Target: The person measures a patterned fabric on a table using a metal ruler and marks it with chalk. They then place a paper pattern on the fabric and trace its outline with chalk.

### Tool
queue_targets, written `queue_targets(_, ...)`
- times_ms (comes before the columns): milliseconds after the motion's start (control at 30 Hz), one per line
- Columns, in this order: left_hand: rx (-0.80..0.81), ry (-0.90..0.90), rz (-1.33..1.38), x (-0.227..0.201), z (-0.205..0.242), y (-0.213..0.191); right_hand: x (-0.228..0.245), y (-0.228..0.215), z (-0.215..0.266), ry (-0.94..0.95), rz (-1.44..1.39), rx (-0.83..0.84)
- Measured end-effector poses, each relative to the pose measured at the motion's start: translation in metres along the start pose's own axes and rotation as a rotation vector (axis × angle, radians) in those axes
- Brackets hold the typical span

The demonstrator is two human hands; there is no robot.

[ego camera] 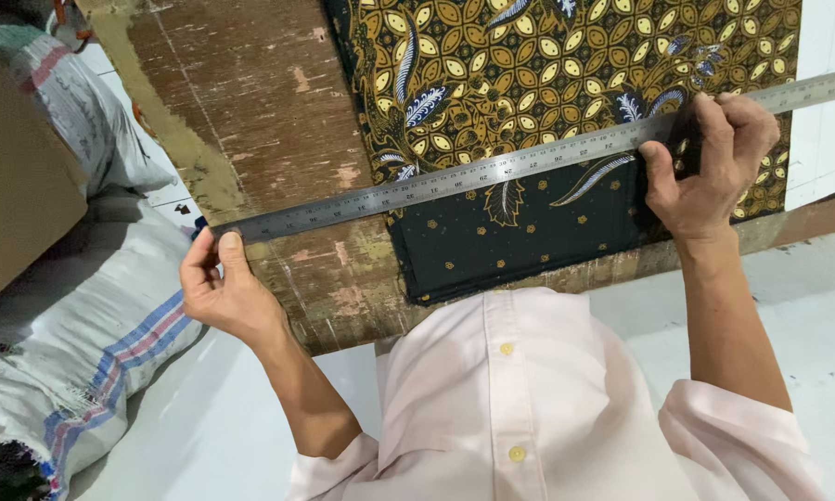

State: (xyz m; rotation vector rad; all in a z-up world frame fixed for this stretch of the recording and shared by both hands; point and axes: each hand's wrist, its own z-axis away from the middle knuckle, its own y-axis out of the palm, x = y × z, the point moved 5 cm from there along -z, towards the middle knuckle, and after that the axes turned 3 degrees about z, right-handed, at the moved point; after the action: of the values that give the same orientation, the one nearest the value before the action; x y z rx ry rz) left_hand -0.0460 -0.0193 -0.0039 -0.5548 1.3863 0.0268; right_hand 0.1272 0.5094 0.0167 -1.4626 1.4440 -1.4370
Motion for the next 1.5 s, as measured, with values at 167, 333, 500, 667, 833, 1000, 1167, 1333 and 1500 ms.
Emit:
queue_targets(167, 0.003, -0.077, 0.065, 0.001, -0.002, 0.000, -0.002, 0.001, 0.002, -0.015, -0.013, -0.011)
queue_targets(333, 0.002, -0.088, 0.114, 0.005, -0.004, -0.001, -0.003, 0.002, 0.002, -0.014, -0.004, -0.015)
queue_targets(500, -0.001, -0.077, 0.108, 0.007, -0.005, -0.003, -0.001, 0.001, 0.000, 0.008, -0.006, 0.000)
queue_targets(667, -0.009, -0.078, 0.108, 0.007, -0.005, -0.001, 0.003, -0.001, -0.006, 0.010, -0.012, -0.002)
queue_targets(833, 0.011, -0.014, 0.088, 0.000, -0.002, 0.001, 0.004, -0.005, -0.004, 0.015, -0.017, 0.026)
queue_targets(1000, 0.008, 0.041, 0.011, -0.006, -0.002, 0.001, 0.004, -0.004, -0.005, -0.015, 0.039, 0.038)
queue_targets(1167, 0.009, 0.011, 0.057, -0.002, -0.001, 0.001, 0.004, -0.003, -0.004, 0.000, 0.048, 0.038)
queue_targets(1333, 0.019, 0.036, -0.011, -0.001, 0.000, 0.005, 0.007, -0.011, -0.005, 0.003, 0.035, 0.043)
queue_targets(1500, -0.034, -0.019, 0.106, 0.010, -0.005, -0.007, -0.017, 0.009, 0.025, -0.029, 0.017, 0.075)
